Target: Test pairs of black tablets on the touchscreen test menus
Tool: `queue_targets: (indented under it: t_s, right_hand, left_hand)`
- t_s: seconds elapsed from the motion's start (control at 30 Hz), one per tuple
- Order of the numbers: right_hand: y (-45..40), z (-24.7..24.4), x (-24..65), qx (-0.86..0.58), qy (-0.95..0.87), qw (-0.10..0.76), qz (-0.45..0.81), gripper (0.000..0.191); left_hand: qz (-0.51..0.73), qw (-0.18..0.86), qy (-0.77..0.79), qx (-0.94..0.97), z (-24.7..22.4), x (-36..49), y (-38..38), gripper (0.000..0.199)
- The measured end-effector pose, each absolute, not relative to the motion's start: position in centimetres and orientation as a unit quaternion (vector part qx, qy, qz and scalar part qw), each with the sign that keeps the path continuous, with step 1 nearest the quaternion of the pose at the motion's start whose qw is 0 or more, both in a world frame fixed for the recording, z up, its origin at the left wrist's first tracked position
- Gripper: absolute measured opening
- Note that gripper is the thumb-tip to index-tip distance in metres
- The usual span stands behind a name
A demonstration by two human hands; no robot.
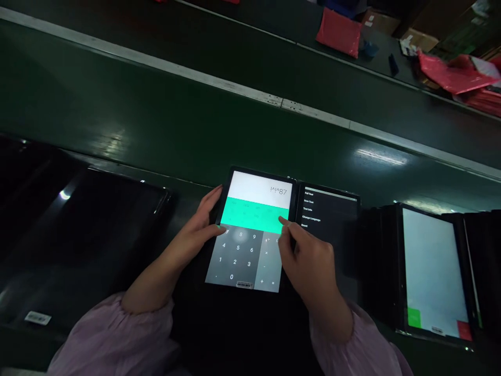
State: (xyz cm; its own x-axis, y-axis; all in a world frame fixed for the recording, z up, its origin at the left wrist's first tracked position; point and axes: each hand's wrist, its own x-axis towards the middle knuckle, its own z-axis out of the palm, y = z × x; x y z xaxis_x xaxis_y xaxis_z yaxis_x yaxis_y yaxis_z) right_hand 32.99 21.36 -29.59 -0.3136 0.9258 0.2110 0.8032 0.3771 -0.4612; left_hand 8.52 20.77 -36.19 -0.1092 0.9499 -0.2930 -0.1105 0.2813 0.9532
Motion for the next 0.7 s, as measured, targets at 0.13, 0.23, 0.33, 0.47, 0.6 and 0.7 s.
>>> queue_targets:
  t_s: [0.13,0.23,0.33,0.47,0.6,0.7]
  right_hand:
    - [21.2,-30.2,32.3,-0.502,-0.829,0.202,0.142,0.038]
    - [21.2,-30.1,32.8,-0.518,-0.814,0.234,0.116,0.036]
    - [21.3,-30.1,33.0,-0.541,-0.798,0.250,0.095,0.035]
    - [21.3,-30.3,32.3,-0.507,-0.828,0.197,0.136,0.035]
    - [21.4,-30.0,33.5,-0.504,-0.819,0.233,0.147,0.037]
    - [21.7,-29.5,36.5,-0.560,-0.776,0.264,0.122,0.038]
  left_hand:
    - [0.483,0.560,0.580,0.342,-35.6,8.8,20.9,0.072]
    - [0.493,0.552,0.589,0.323,-35.5,9.2,20.9,0.070]
    - [0.487,0.564,0.580,0.328,-35.7,9.1,20.8,0.069]
    - [0.503,0.555,0.585,0.310,-35.5,9.4,20.9,0.064]
    - [0.530,0.526,0.614,0.257,-34.6,10.5,21.0,0.056]
    - [0.546,0.511,0.620,0.239,-34.2,10.9,21.1,0.049]
